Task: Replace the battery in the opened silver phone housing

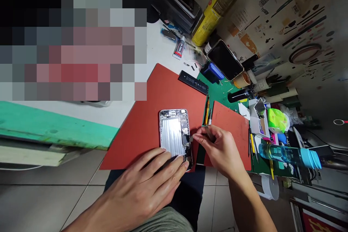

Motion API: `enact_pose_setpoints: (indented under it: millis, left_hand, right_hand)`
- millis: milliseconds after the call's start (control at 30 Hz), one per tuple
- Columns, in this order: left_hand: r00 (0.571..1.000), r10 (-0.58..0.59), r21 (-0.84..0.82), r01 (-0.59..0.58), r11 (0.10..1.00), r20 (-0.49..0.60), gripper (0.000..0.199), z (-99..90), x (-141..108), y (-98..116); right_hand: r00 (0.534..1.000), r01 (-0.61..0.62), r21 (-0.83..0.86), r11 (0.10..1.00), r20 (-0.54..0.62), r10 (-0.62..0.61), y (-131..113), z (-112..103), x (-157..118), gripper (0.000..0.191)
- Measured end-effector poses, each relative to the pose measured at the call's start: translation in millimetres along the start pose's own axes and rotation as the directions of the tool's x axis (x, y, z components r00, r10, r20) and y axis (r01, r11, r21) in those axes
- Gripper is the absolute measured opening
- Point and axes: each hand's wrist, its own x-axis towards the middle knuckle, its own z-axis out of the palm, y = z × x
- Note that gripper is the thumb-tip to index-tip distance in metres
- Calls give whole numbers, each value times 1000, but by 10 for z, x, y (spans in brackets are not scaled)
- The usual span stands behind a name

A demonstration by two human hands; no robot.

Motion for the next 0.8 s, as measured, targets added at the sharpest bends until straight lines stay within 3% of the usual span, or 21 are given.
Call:
enact_pose_setpoints:
  millis: [500,800]
  left_hand:
    - [1000,15,17,-15,1000,3,33,26,-39,-6]
    - [1000,8,1,-8,1000,-6,30,28,-46,-1]
  right_hand:
    - [989,80,-75,994,127,-70,40,69,11,33]
    - [975,125,-173,977,204,-89,-64,29,12,40]
